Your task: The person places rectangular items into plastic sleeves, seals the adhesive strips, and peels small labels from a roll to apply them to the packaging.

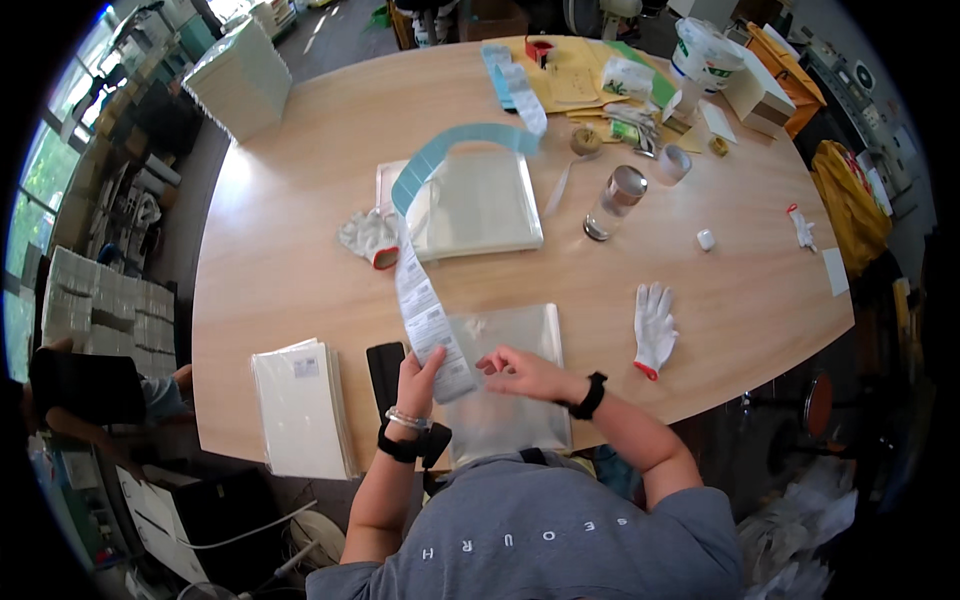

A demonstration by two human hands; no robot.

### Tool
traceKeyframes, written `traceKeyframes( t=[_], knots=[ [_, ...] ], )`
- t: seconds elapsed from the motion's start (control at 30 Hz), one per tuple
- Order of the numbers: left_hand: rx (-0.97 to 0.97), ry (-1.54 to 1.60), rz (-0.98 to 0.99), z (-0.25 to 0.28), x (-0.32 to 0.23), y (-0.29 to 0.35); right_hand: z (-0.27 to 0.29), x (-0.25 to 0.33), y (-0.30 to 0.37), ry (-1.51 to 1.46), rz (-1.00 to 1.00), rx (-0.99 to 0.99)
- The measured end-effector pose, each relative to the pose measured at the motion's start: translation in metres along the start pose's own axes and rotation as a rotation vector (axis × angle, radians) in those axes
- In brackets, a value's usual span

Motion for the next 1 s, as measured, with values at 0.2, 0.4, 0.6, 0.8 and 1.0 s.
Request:
traceKeyframes(
  t=[0.2,0.4,0.6,0.8,1.0],
  knots=[
    [-0.097,0.147,0.133,-0.010,0.027,0.008,-0.027,-0.008,0.021,0.300,0.042,-0.192],
    [-0.110,0.152,0.188,-0.006,0.039,0.003,-0.026,-0.019,0.034,0.197,0.054,-0.167],
    [0.048,0.118,0.392,-0.012,0.033,0.039,-0.026,-0.019,0.040,0.268,0.085,-0.274],
    [0.079,0.091,0.444,-0.008,0.045,0.033,-0.028,-0.028,0.047,0.394,0.205,-0.387],
    [-0.056,0.027,0.344,0.008,0.085,0.018,-0.008,-0.018,0.063,0.251,0.253,-0.461]
  ],
)
Point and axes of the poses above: each hand's wrist, its own y-axis away from the middle knuckle, its own z-axis out of the back of the hand, x = y × z, the point moved 1 cm from there along -y, towards the middle knuckle, and after that the axes turned 10 degrees about -z, right-handed, at the moved point
